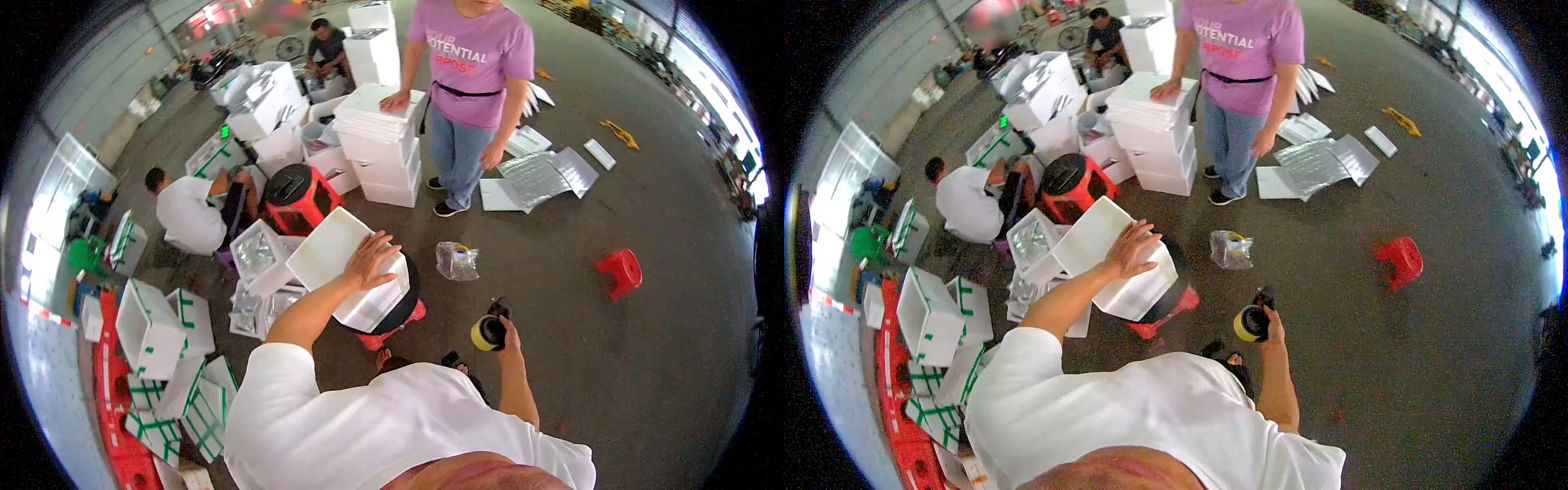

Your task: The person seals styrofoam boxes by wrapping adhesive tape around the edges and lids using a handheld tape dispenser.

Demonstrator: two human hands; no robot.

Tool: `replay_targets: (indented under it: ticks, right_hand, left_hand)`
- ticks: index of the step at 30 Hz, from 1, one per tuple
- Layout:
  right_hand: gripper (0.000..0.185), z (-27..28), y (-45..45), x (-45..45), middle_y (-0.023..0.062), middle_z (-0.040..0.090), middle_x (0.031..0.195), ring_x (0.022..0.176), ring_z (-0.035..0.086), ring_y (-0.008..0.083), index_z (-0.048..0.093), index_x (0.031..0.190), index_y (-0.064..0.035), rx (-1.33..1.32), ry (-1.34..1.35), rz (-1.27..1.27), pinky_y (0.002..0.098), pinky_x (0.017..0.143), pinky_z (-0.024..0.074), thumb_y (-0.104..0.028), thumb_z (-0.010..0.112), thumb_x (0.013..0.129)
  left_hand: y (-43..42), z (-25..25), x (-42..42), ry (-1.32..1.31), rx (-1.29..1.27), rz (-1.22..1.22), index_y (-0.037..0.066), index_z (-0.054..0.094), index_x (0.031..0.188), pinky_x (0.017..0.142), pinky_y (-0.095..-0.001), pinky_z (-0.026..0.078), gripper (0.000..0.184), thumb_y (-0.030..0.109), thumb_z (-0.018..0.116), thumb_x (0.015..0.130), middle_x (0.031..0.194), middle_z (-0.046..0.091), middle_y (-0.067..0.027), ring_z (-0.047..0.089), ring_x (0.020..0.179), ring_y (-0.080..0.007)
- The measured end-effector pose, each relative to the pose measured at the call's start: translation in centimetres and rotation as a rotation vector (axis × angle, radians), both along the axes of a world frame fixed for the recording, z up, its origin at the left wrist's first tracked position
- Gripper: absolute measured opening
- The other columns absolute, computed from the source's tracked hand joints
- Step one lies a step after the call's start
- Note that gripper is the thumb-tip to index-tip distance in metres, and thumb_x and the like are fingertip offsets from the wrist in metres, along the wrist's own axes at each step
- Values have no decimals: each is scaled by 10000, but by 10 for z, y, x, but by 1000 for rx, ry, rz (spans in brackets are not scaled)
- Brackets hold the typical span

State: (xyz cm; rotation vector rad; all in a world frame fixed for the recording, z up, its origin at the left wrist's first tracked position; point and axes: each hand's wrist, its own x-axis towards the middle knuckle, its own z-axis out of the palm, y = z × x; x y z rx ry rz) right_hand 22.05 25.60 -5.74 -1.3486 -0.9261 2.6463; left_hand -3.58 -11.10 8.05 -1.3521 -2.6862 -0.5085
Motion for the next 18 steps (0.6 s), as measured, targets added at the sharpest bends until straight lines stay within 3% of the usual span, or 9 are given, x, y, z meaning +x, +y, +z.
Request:
replay_targets:
  ticks: [5, 7, 8, 9, 10, 11, 13, 14, 18]
  right_hand:
    - [295, -32, 18, -10, 105, 680, 1074, 963, 667, 269, 638, 1103, -55, -34, 26, 67, 447, 848, 541, -283, 603, 921]
    - [418, -23, 12, -28, 142, 628, 1224, 1125, 609, 288, 588, 1246, -20, -50, -15, 172, 473, 961, 482, -310, 574, 945]
    - [424, 3, 0, -34, 147, 624, 1224, 1128, 603, 292, 588, 1242, -14, -34, 86, 195, 466, 952, 486, -325, 565, 954]
    - [457, 49, -10, -44, 145, 618, 1224, 1109, 606, 286, 585, 1237, -2, -38, -22, 236, 468, 939, 489, -356, 575, 947]
    - [481, 30, -5, -57, 125, 602, 1242, 1094, 606, 261, 580, 1241, -6, -53, 46, 284, 440, 940, 486, -376, 598, 933]
    - [469, 88, -13, -69, 105, 592, 1254, 1080, 606, 232, 582, 1247, -39, -5, -9, 301, 399, 940, 479, -378, 612, 925]
    - [470, 14, -9, -104, 92, 593, 1253, 1090, 602, 221, 566, 1287, -75, 185, 53, 384, 370, 940, 475, -339, 642, 907]
    - [490, 35, -20, -114, 91, 597, 1248, 1099, 600, 220, 555, 1310, -81, 169, 221, 433, 369, 943, 475, -322, 657, 896]
    - [529, 54, -44, -180, 72, 652, 1165, 1047, 616, 198, 605, 1289, -86, 377, 201, 666, 320, 902, 488, -247, 752, 807]
  left_hand:
    - [8, 0, 2, -6, -49, 41, 161, 460, 1405, 1178, -516, 183, 762, 436, 731, 748, 1469, 383, -154, 269, 1419, -360]
    - [4, -25, -10, -42, -37, 41, 115, 418, 1439, 1166, -547, 165, 824, 508, 688, 766, 1501, 355, -181, 226, 1443, -372]
    - [2, -35, -15, -24, -117, 44, 101, 402, 1449, 1160, -557, 160, 857, 557, 663, 772, 1523, 328, -190, 220, 1445, -381]
    - [-3, -48, -18, -4, -51, -5, 100, 398, 1453, 1158, -560, 162, 864, 572, 653, 775, 1534, 311, -192, 218, 1445, -383]
    - [-3, -46, -23, -6, -64, -29, 102, 410, 1444, 1156, -557, 168, 849, 570, 653, 778, 1519, 332, -192, 230, 1438, -387]
    - [7, -20, -12, 16, -104, 38, 110, 427, 1427, 1157, -547, 178, 815, 529, 675, 774, 1495, 362, -181, 253, 1423, -385]
    - [18, 2, -4, -14, -114, 36, 121, 448, 1400, 1159, -531, 193, 774, 493, 693, 767, 1457, 396, -157, 279, 1406, -373]
    - [16, 0, -1, 21, -118, 21, 117, 450, 1394, 1155, -526, 206, 752, 470, 695, 776, 1443, 403, -162, 304, 1389, -371]
    - [17, 3, -16, -13, -158, -75, 95, 448, 1363, 1149, -525, 225, 729, 404, 710, 758, 1395, 418, -174, 342, 1359, -370]
